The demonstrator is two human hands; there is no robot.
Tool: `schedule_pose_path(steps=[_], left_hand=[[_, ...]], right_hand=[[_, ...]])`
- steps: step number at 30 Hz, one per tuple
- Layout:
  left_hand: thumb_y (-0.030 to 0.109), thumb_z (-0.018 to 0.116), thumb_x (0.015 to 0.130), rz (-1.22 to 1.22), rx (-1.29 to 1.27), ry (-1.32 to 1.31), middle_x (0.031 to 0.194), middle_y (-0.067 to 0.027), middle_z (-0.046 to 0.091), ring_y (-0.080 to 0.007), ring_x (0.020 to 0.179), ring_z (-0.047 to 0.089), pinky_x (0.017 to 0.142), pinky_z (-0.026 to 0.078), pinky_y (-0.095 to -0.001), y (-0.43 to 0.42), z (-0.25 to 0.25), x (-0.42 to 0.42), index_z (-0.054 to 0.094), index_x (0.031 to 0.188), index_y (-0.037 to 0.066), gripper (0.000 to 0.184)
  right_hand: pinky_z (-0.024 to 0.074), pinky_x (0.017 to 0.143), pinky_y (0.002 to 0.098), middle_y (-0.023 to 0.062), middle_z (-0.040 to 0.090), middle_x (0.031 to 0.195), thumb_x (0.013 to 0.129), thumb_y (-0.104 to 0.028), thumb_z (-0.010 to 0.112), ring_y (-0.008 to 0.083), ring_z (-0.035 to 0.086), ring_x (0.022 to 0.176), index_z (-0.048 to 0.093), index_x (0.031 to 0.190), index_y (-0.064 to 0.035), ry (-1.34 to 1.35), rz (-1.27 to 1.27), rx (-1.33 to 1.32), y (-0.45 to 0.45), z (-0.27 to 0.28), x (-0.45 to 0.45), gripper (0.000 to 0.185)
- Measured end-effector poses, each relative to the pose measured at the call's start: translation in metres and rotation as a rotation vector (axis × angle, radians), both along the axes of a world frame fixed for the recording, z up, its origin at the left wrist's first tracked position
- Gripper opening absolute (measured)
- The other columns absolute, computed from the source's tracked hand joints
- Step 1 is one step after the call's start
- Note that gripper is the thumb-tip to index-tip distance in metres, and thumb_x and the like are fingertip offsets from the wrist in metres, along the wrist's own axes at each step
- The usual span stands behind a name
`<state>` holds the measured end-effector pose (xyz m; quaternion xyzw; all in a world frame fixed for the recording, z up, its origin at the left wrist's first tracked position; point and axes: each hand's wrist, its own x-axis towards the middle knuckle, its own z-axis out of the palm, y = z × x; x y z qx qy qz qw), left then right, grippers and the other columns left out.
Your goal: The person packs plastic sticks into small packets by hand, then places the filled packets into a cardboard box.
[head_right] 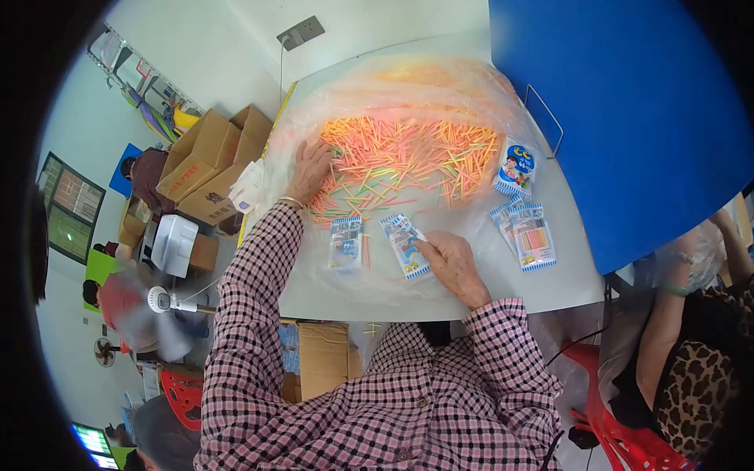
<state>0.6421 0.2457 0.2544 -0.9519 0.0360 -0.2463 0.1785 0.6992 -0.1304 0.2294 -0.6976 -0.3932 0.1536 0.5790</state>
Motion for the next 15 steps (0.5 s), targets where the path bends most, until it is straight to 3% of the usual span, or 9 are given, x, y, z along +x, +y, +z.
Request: schedule_pose_path(steps=[5,9,11,12,13,15], left_hand=[[0.008,0.053,0.082,0.041,0.004,-0.008,0.111,-0.0077,0.055,-0.0239,0.120,0.043,0.104,0.019,-0.0495,-0.004,-0.003,0.003,0.054,0.103,0.006,0.021],[0.011,0.051,0.087,0.070,-0.169,-0.161,0.102,-0.0084,0.058,-0.0228,0.109,0.052,0.099,0.031,-0.0477,-0.026,0.011,0.004,0.054,0.102,0.006,0.016],[0.014,0.050,0.090,0.188,-0.668,-0.047,0.098,-0.0093,0.060,-0.0215,0.101,0.057,0.090,0.040,-0.0438,-0.046,0.035,0.002,0.054,0.102,0.005,0.015],[0.015,0.049,0.092,0.246,-0.919,0.015,0.096,-0.0097,0.061,-0.0208,0.097,0.059,0.085,0.044,-0.0419,-0.055,0.042,0.002,0.054,0.102,0.005,0.015],[0.015,0.049,0.092,0.246,-0.919,0.016,0.096,-0.0097,0.061,-0.0208,0.097,0.059,0.085,0.044,-0.0419,-0.062,0.042,0.003,0.054,0.102,0.005,0.015],[0.014,0.049,0.093,0.111,-1.562,0.000,0.095,-0.0115,0.061,-0.0213,0.092,0.061,0.078,0.049,-0.0388,-0.076,0.041,0.007,0.054,0.102,0.004,0.015]], right_hand=[[0.0393,0.055,0.0338,0.0139,0.055,0.065,0.086,-0.020,0.058,0.0228,0.051,0.058,0.060,0.080,0.0036,0.058,0.014,-0.006,0.000,-0.001,0.001,0.024],[0.0381,0.053,0.0325,0.0096,0.054,0.063,0.087,-0.021,0.058,0.0160,0.049,0.057,0.061,0.081,0.0035,0.163,0.030,0.004,0.000,-0.005,0.004,0.025],[0.0377,0.053,0.0321,0.0078,0.054,0.062,0.087,-0.021,0.058,0.0137,0.048,0.058,0.061,0.081,0.0034,0.208,0.040,0.013,0.001,-0.007,0.007,0.025],[0.0386,0.055,0.0276,0.0039,0.057,0.066,0.087,-0.020,0.058,0.0096,0.049,0.061,0.062,0.084,0.0031,0.241,0.054,0.005,0.001,-0.007,0.010,0.024],[0.0395,0.058,0.0230,0.0000,0.059,0.071,0.088,-0.019,0.058,0.0055,0.049,0.065,0.064,0.087,0.0028,0.275,0.068,-0.003,0.001,-0.008,0.012,0.023],[0.0404,0.061,0.0184,-0.0038,0.061,0.075,0.088,-0.018,0.058,0.0014,0.049,0.068,0.066,0.091,0.0026,0.312,0.082,-0.014,0.000,-0.002,0.013,0.022]])
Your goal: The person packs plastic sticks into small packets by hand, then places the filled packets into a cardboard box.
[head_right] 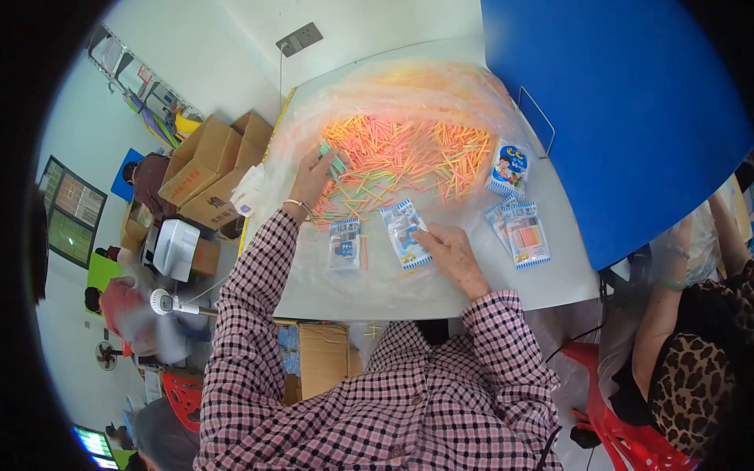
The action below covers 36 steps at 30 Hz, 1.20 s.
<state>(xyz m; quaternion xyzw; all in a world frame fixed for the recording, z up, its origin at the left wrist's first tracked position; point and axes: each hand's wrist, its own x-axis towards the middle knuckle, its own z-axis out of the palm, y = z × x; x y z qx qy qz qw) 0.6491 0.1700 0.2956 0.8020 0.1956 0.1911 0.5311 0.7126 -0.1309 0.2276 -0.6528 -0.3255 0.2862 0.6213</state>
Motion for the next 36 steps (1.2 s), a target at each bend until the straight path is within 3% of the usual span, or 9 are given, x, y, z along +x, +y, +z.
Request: schedule_pose_path(steps=[1,2,5,9,11,22,26,29,36], left_hand=[[0.014,0.049,0.093,-0.034,-0.317,-0.067,0.094,-0.0124,0.061,-0.0216,0.089,0.062,0.075,0.051,-0.0372,-0.007,0.000,0.002,0.054,0.101,0.003,0.015],[0.014,0.049,0.093,-0.035,-0.320,-0.064,0.094,-0.0124,0.061,-0.0216,0.089,0.062,0.075,0.051,-0.0372,-0.015,0.000,0.002,0.054,0.101,0.003,0.015],[0.013,0.049,0.093,-0.176,-0.788,-0.161,0.097,-0.0147,0.061,-0.0262,0.092,0.061,0.084,0.051,-0.0404,-0.043,0.000,0.003,0.053,0.102,0.001,0.015],[0.012,0.048,0.093,-0.232,-0.844,-0.224,0.097,-0.0159,0.061,-0.0283,0.094,0.061,0.091,0.049,-0.0423,-0.083,0.022,-0.001,0.051,0.103,0.000,0.016],[0.012,0.048,0.093,-0.227,-0.824,-0.244,0.097,-0.0153,0.061,-0.0282,0.095,0.061,0.092,0.048,-0.0423,-0.101,0.032,-0.002,0.051,0.103,0.000,0.015],[0.017,0.040,0.097,-0.261,-0.484,-0.313,0.096,-0.0091,0.058,-0.0255,0.100,0.060,0.089,0.049,-0.0385,-0.154,0.033,-0.020,0.048,0.104,0.002,0.018],[0.019,0.043,0.096,-0.295,-0.383,-0.349,0.097,-0.0080,0.061,-0.0172,0.093,0.061,0.081,0.049,-0.0299,-0.158,0.023,-0.027,0.050,0.107,0.002,0.021],[0.018,0.039,0.097,-0.334,-0.214,-0.318,0.102,-0.0097,0.060,-0.0206,0.103,0.057,0.090,0.045,-0.0352,-0.157,0.019,-0.034,0.049,0.108,0.003,0.020],[0.018,0.041,0.097,-0.364,-0.240,-0.147,0.116,-0.0128,0.057,-0.0172,0.106,0.054,0.093,0.042,-0.0307,-0.167,0.018,-0.046,0.051,0.117,0.002,0.028]], right_hand=[[0.0406,0.062,0.0180,-0.0036,0.062,0.076,0.088,-0.018,0.059,0.0013,0.050,0.070,0.066,0.091,0.0023,0.053,0.004,0.010,-0.002,0.007,-0.001,0.022],[0.0407,0.064,0.0176,-0.0034,0.063,0.077,0.088,-0.019,0.059,0.0012,0.051,0.071,0.066,0.092,0.0020,0.108,0.007,0.018,-0.004,0.016,-0.003,0.022],[0.0412,0.066,0.0172,-0.0026,0.064,0.080,0.087,-0.019,0.060,0.0013,0.052,0.073,0.067,0.093,0.0018,0.174,0.025,0.014,-0.006,0.025,-0.001,0.023],[0.0419,0.068,0.0197,0.0006,0.065,0.082,0.087,-0.023,0.059,0.0040,0.053,0.074,0.066,0.095,0.0041,0.180,0.078,0.006,-0.010,0.019,0.005,0.029],[0.0422,0.067,0.0245,0.0046,0.064,0.081,0.087,-0.028,0.057,0.0086,0.053,0.073,0.064,0.096,0.0084,0.163,0.111,0.026,-0.009,0.013,0.007,0.038],[0.0462,0.073,0.0227,0.0068,0.066,0.089,0.087,-0.026,0.059,0.0097,0.059,0.081,0.064,0.101,0.0064,0.347,0.215,0.062,-0.018,0.024,0.004,0.035],[0.0465,0.074,0.0228,0.0068,0.066,0.091,0.087,-0.026,0.059,0.0099,0.059,0.081,0.064,0.102,0.0062,0.363,0.230,0.067,-0.021,0.026,0.003,0.035],[0.0463,0.074,0.0227,0.0067,0.066,0.091,0.087,-0.026,0.059,0.0098,0.059,0.081,0.064,0.101,0.0061,0.359,0.243,0.066,-0.022,0.027,0.002,0.035],[0.0456,0.073,0.0225,0.0070,0.066,0.089,0.088,-0.026,0.058,0.0095,0.059,0.080,0.064,0.100,0.0058,0.292,0.259,0.058,-0.021,0.021,0.000,0.035]])
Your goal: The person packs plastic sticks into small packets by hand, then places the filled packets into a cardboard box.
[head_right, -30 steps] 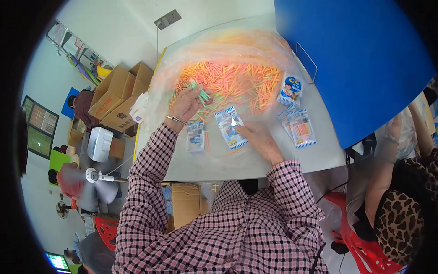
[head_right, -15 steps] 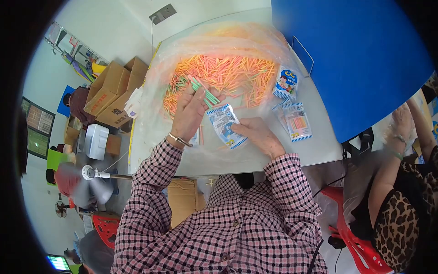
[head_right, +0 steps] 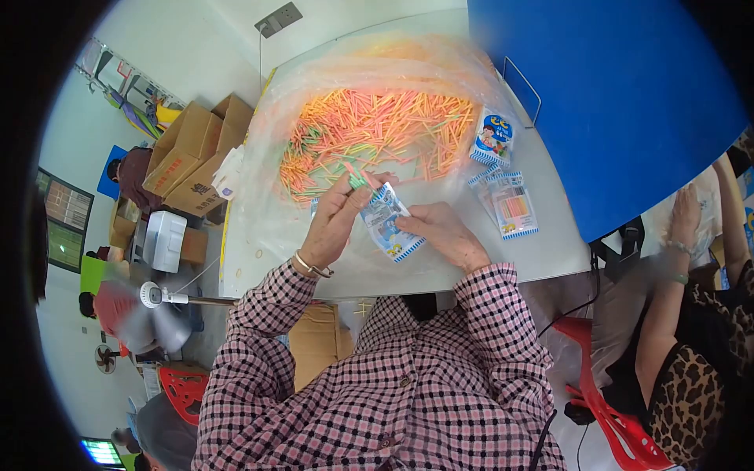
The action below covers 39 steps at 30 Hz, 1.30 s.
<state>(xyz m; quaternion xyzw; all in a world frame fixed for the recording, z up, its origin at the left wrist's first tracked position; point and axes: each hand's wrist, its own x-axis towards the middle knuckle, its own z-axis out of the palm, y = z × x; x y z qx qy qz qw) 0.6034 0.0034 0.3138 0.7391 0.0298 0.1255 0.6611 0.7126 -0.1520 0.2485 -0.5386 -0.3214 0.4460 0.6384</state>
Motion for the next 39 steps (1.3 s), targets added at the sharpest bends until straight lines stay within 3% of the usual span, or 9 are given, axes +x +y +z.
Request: schedule_pose_path(steps=[5,10,13,22,25,39], left_hand=[[0.016,0.043,0.096,-0.018,0.166,0.016,0.122,-0.0125,0.054,-0.0164,0.107,0.053,0.094,0.040,-0.0308,0.004,0.005,-0.003,0.049,0.121,0.001,0.030],[0.010,0.048,0.093,0.040,0.037,-0.140,0.120,-0.0100,0.054,-0.0153,0.106,0.053,0.092,0.042,-0.0296,0.000,0.007,-0.002,0.049,0.122,0.002,0.030],[0.004,0.053,0.090,-0.016,0.456,-0.055,0.116,-0.0087,0.055,-0.0141,0.104,0.053,0.089,0.045,-0.0278,0.010,0.013,-0.004,0.050,0.121,0.002,0.032],[0.002,0.058,0.085,0.022,0.360,-0.074,0.108,-0.0054,0.056,-0.0114,0.100,0.054,0.082,0.047,-0.0259,0.015,0.015,0.000,0.051,0.115,0.002,0.030],[0.001,0.060,0.084,-0.033,0.092,-0.056,0.104,-0.0038,0.056,-0.0106,0.098,0.054,0.080,0.047,-0.0253,0.007,0.018,0.004,0.047,0.115,0.004,0.034],[-0.003,0.060,0.081,-0.062,0.400,-0.047,0.110,-0.0042,0.050,-0.0127,0.104,0.052,0.082,0.046,-0.0263,0.003,0.006,0.019,0.043,0.116,0.006,0.040]], right_hand=[[0.0440,0.074,0.0222,0.0053,0.065,0.088,0.088,-0.026,0.057,0.0084,0.057,0.080,0.064,0.101,0.0047,-0.069,-0.041,-0.014,-0.001,0.002,-0.002,0.034],[0.0426,0.075,0.0218,0.0032,0.064,0.088,0.089,-0.026,0.056,0.0071,0.054,0.081,0.063,0.104,0.0043,-0.111,-0.097,-0.006,0.001,0.008,-0.001,0.034],[0.0424,0.075,0.0216,0.0024,0.064,0.090,0.090,-0.025,0.056,0.0067,0.054,0.081,0.062,0.106,0.0044,-0.103,-0.131,0.017,0.000,0.011,-0.003,0.034],[0.0440,0.077,0.0215,0.0030,0.064,0.094,0.089,-0.018,0.057,0.0068,0.056,0.085,0.061,0.110,0.0031,-0.014,-0.067,0.138,0.008,0.021,-0.010,0.030],[0.0447,0.077,0.0218,0.0036,0.065,0.095,0.088,-0.016,0.058,0.0071,0.057,0.085,0.061,0.110,0.0023,-0.009,-0.047,0.117,0.007,0.020,-0.009,0.029],[0.0454,0.073,0.0210,0.0027,0.066,0.090,0.083,-0.017,0.066,0.0063,0.058,0.080,0.065,0.101,-0.0002,0.009,-0.127,0.033,-0.002,0.020,-0.008,0.025]])
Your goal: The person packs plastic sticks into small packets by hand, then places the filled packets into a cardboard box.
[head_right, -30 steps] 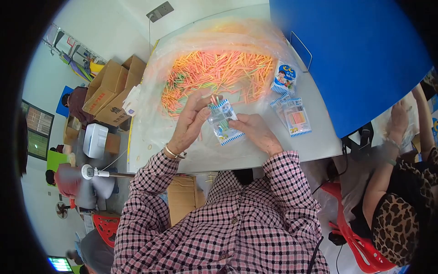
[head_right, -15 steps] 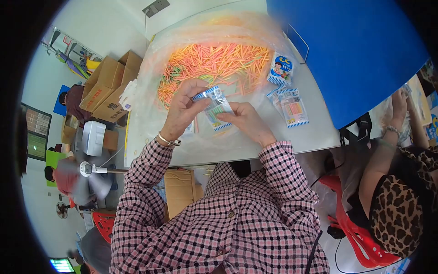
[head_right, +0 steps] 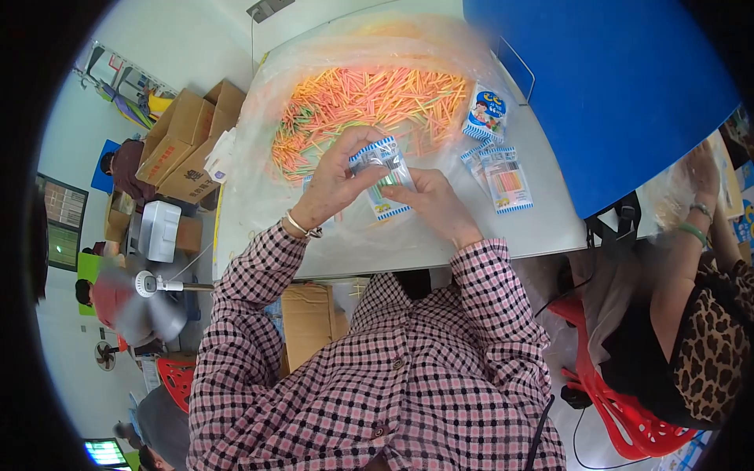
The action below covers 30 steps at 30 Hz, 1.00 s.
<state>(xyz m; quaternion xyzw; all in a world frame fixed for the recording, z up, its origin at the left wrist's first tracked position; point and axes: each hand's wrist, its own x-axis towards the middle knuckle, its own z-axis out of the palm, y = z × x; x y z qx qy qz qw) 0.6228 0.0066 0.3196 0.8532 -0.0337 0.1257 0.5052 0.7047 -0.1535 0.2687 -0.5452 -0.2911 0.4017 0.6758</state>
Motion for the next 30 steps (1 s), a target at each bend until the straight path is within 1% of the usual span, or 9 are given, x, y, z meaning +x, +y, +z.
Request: schedule_pose_path(steps=[3,7,10,13,16,22,25,27,30], left_hand=[[-0.003,0.060,0.081,0.021,0.033,-0.001,0.112,-0.0045,0.049,-0.0131,0.104,0.052,0.082,0.046,-0.0262,-0.004,0.000,0.002,0.043,0.117,0.006,0.041],[-0.003,0.061,0.081,-0.013,-0.075,-0.044,0.116,-0.0051,0.048,-0.0131,0.105,0.051,0.083,0.046,-0.0264,-0.006,-0.002,0.005,0.042,0.119,0.006,0.043],[-0.003,0.061,0.081,-0.070,-0.253,0.057,0.116,-0.0052,0.047,-0.0130,0.107,0.050,0.084,0.046,-0.0264,-0.004,0.004,0.005,0.041,0.120,0.006,0.045],[-0.002,0.061,0.081,-0.058,-0.171,0.103,0.118,-0.0054,0.047,-0.0129,0.106,0.051,0.085,0.047,-0.0262,0.003,0.000,0.003,0.040,0.121,0.006,0.046],[-0.002,0.061,0.081,-0.038,-0.116,0.125,0.120,-0.0057,0.046,-0.0130,0.106,0.051,0.085,0.047,-0.0263,0.008,-0.003,0.002,0.040,0.122,0.006,0.046],[0.000,0.060,0.083,-0.009,0.016,0.062,0.117,-0.0061,0.049,-0.0132,0.104,0.053,0.085,0.047,-0.0267,0.000,-0.006,-0.004,0.040,0.122,0.006,0.045],[0.002,0.060,0.084,-0.060,-0.129,0.153,0.111,-0.0059,0.053,-0.0132,0.102,0.054,0.084,0.047,-0.0267,0.007,0.006,-0.008,0.041,0.122,0.005,0.043],[0.002,0.060,0.084,-0.070,-0.203,0.200,0.108,-0.0058,0.055,-0.0133,0.101,0.055,0.084,0.047,-0.0267,0.022,0.009,-0.015,0.041,0.122,0.005,0.043],[0.008,0.064,0.083,0.132,-0.146,0.165,0.105,-0.0056,0.058,-0.0116,0.097,0.056,0.083,0.046,-0.0264,0.068,0.000,-0.031,0.047,0.119,0.005,0.041]], right_hand=[[0.0451,0.072,0.0211,0.0027,0.066,0.090,0.082,-0.018,0.067,0.0061,0.058,0.078,0.066,0.101,0.0000,-0.018,-0.018,0.021,-0.002,-0.004,0.004,0.026],[0.0458,0.071,0.0213,0.0035,0.067,0.090,0.084,-0.018,0.064,0.0064,0.059,0.078,0.066,0.102,-0.0005,0.017,-0.012,0.021,-0.008,0.000,0.004,0.025],[0.0455,0.072,0.0213,0.0036,0.067,0.090,0.084,-0.018,0.064,0.0064,0.058,0.079,0.066,0.102,-0.0004,0.051,-0.004,0.019,-0.010,0.000,0.004,0.025],[0.0440,0.075,0.0211,0.0031,0.066,0.091,0.082,-0.019,0.068,0.0059,0.057,0.079,0.066,0.102,0.0002,0.078,-0.009,0.030,-0.010,-0.002,0.004,0.028],[0.0461,0.071,0.0208,0.0036,0.067,0.090,0.086,-0.020,0.061,0.0062,0.059,0.078,0.066,0.103,-0.0004,0.064,-0.058,0.068,-0.008,-0.005,0.003,0.026],[0.0448,0.071,0.0203,0.0021,0.066,0.089,0.086,-0.020,0.062,0.0048,0.057,0.079,0.066,0.103,0.0002,0.030,-0.077,0.031,-0.012,-0.003,0.001,0.027],[0.0430,0.074,0.0204,0.0007,0.065,0.086,0.085,-0.020,0.064,0.0049,0.055,0.080,0.066,0.101,0.0002,0.078,-0.040,-0.004,-0.023,0.001,0.004,0.025],[0.0424,0.073,0.0202,-0.0009,0.064,0.083,0.087,-0.019,0.062,0.0045,0.054,0.079,0.066,0.100,-0.0004,-0.225,-0.232,-0.126,-0.040,-0.005,0.016,0.023],[0.0419,0.075,0.0231,0.0011,0.064,0.092,0.087,-0.018,0.060,0.0076,0.054,0.085,0.067,0.099,-0.0005,-0.432,-0.359,-0.123,-0.076,-0.006,0.035,0.022]])
